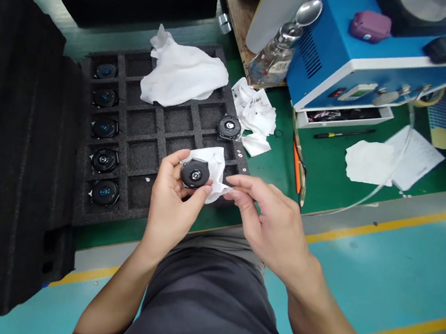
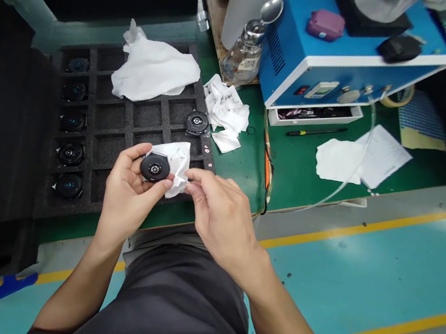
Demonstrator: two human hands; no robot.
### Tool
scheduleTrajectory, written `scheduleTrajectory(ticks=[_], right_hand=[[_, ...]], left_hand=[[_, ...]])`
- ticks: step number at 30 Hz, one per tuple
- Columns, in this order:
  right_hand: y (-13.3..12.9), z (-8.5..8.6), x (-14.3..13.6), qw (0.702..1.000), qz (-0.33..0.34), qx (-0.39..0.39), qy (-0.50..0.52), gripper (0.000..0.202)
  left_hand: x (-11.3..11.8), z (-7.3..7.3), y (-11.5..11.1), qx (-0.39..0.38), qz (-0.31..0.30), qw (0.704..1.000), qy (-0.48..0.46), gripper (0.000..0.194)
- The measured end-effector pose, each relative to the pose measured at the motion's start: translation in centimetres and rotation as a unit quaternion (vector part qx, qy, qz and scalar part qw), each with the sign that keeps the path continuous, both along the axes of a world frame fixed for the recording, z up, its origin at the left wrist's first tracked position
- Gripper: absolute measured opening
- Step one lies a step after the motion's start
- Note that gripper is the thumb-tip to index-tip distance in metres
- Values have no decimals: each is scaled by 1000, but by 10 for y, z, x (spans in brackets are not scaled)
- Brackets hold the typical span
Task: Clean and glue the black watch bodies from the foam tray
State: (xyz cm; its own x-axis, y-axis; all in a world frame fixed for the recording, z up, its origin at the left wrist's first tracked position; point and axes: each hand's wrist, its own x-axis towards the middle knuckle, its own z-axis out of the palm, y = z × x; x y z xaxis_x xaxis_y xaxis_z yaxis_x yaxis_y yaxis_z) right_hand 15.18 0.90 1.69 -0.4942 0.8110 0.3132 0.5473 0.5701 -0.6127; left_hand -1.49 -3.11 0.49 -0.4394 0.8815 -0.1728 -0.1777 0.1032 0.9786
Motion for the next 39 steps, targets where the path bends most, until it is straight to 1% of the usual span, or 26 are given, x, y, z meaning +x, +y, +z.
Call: scheduleTrajectory(ticks=[3,7,10,13,16,19,22,25,29,32,34,35,37,39], right_hand=[[5,-1,15,999,-24,-5,-20,22],[10,-1,34,998,-63,-26,14,22],[7,-2,38,995,-68,-64,32,19],[2,-4,35,994,-66,-86,33,15],[-2,-3,29,993,-56,-101,35,14],[-5,2,21,994,-27,-100,42,13],[-6,8,13,996,12,-76,43,13],[-6,11,7,997,39,-49,36,13],[-6,11,4,998,59,-20,25,11],[-7,9,4,996,78,-21,45,11],[-8,8,4,993,75,-41,85,11],[-9,7,3,991,63,-55,107,11],[-12,5,0,985,33,-87,148,9],[-17,2,-3,974,7,-129,187,8]], left_hand=[[0,-5,0,-1,-2,999,45,60],[1,-8,1,11,-1,999,53,62],[2,-8,3,17,5,998,57,63],[2,-7,4,32,18,998,53,64],[1,-3,1,60,33,997,25,66],[2,5,-4,75,23,997,-14,70],[5,12,-9,65,-6,997,-50,72],[8,14,-12,54,-20,995,-76,74],[7,13,-14,44,-11,994,-96,76],[6,16,-15,17,-33,988,-148,77],[5,18,-15,-6,-53,979,-194,78],[6,20,-15,-14,-58,975,-214,78],[7,23,-16,-19,-54,970,-236,76],[9,24,-16,-16,-42,970,-239,74]])
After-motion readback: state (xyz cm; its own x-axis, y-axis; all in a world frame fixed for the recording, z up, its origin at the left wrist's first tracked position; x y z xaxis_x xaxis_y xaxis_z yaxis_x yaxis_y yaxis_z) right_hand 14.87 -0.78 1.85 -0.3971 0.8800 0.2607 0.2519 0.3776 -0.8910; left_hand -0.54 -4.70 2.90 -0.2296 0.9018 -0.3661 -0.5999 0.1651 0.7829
